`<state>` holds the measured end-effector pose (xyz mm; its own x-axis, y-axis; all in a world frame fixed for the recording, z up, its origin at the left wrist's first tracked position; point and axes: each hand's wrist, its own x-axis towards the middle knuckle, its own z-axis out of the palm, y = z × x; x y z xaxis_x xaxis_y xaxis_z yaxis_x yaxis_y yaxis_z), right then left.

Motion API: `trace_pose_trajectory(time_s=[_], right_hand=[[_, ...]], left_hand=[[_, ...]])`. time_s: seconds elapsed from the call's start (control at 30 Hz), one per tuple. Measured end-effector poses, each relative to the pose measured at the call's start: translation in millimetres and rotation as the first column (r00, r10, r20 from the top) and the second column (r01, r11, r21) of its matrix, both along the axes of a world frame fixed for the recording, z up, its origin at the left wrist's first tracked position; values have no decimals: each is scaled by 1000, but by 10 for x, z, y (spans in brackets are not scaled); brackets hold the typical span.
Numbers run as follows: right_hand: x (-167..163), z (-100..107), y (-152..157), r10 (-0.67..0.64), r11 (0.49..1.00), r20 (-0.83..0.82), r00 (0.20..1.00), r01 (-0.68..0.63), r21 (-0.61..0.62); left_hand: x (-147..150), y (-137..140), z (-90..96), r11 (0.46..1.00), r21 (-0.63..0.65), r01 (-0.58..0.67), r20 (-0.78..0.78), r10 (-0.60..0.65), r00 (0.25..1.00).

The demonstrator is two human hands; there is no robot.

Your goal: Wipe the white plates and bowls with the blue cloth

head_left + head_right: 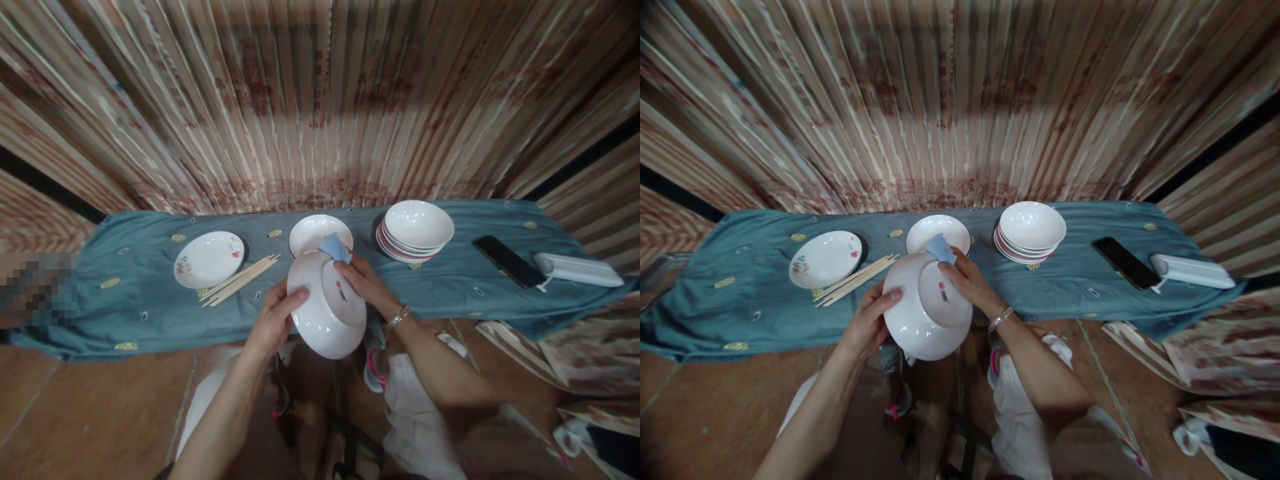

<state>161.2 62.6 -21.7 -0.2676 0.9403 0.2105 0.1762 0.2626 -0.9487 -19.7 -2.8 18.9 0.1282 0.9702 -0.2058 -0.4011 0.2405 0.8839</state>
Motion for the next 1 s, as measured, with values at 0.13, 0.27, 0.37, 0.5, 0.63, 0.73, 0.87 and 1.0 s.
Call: trace_pose_trajectory(time_s=[0.13, 0.27, 0.37, 0.5, 0.63, 0.73, 0.87, 1.0], right_hand=[[41, 72, -21, 63, 993, 91, 994, -72, 98], [62, 153, -61, 45, 977, 142, 989, -73, 202], [58, 196, -121, 26, 958, 200, 980, -82, 276], [-4, 282, -251, 22, 908, 292, 956, -142, 395], [-82, 361, -337, 29, 854, 364, 931, -212, 474], [-103, 361, -333, 21, 847, 379, 925, -217, 484], [-88, 330, -297, 20, 867, 363, 932, -197, 457], [-52, 327, -259, 26, 910, 321, 947, -155, 385]], left_hand=[[41, -18, -16, 1000, 3, 29, 24, -29, 999], [91, -39, -24, 998, 26, 55, 32, -56, 998], [106, -43, -15, 998, 25, 52, 32, -53, 998], [103, -39, -26, 998, 52, 46, 33, -47, 998], [97, -32, -78, 994, 85, 66, 26, -69, 997], [94, -29, -122, 991, 102, 81, 12, -83, 996], [95, -38, -149, 989, 118, 87, -11, -87, 996], [106, -66, -130, 985, 126, 119, -53, -113, 992]])
